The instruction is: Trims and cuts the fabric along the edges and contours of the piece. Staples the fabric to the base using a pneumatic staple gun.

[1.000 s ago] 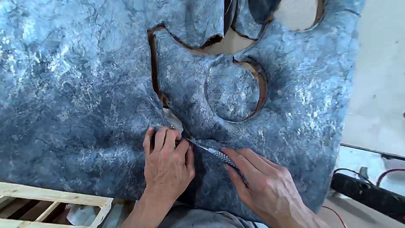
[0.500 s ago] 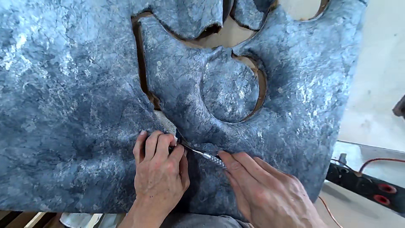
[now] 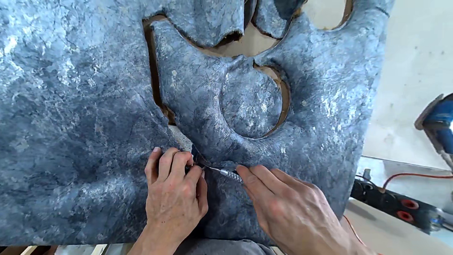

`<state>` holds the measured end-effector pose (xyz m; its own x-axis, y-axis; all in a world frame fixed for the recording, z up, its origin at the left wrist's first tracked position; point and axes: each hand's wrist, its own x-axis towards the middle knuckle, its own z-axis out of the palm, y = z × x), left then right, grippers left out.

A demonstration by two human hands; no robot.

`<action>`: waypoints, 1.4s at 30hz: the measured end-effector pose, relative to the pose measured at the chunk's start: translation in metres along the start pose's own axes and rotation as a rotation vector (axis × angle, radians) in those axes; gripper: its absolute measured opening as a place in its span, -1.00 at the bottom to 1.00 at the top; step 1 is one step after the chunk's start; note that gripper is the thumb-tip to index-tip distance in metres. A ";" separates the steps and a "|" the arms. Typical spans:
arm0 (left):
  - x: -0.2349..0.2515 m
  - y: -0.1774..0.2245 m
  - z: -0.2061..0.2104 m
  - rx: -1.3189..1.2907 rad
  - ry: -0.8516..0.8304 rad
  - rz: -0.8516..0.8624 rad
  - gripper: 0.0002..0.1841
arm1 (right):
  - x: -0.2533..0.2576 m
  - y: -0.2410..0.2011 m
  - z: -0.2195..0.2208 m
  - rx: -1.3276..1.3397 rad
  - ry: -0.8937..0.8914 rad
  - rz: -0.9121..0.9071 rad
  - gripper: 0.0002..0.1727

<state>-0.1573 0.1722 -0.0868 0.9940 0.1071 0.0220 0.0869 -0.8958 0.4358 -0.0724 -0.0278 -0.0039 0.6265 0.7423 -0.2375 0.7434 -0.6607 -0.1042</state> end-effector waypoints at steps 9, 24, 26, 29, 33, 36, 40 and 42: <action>0.000 0.000 0.000 -0.004 0.015 0.003 -0.73 | 0.004 0.010 -0.008 -0.092 -0.010 -0.074 -0.66; -0.001 0.000 0.002 -0.007 0.025 0.002 -0.72 | 0.002 0.014 -0.015 -0.145 -0.023 -0.081 -0.66; -0.001 -0.001 0.002 -0.009 0.026 0.006 -0.72 | 0.000 0.017 -0.016 -0.135 -0.034 -0.079 -0.65; -0.001 -0.001 0.002 -0.010 0.030 -0.001 -0.72 | -0.002 0.021 -0.020 -0.132 -0.041 -0.075 -0.66; -0.001 -0.001 0.002 -0.010 0.022 0.005 -0.71 | 0.001 0.022 -0.018 -0.142 -0.047 -0.078 -0.66; -0.001 -0.001 0.001 -0.011 0.019 -0.002 -0.70 | -0.003 0.026 -0.023 -0.128 -0.070 -0.076 -0.65; -0.001 -0.001 0.002 -0.007 0.022 0.004 -0.70 | 0.000 0.024 -0.021 -0.138 -0.062 -0.071 -0.66; -0.002 -0.001 0.002 -0.008 0.018 0.001 -0.70 | -0.004 0.028 -0.023 -0.116 -0.074 -0.062 -0.65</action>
<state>-0.1589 0.1722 -0.0888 0.9927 0.1141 0.0382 0.0856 -0.8926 0.4426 -0.0491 -0.0466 0.0160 0.5629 0.7679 -0.3056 0.8048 -0.5935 -0.0091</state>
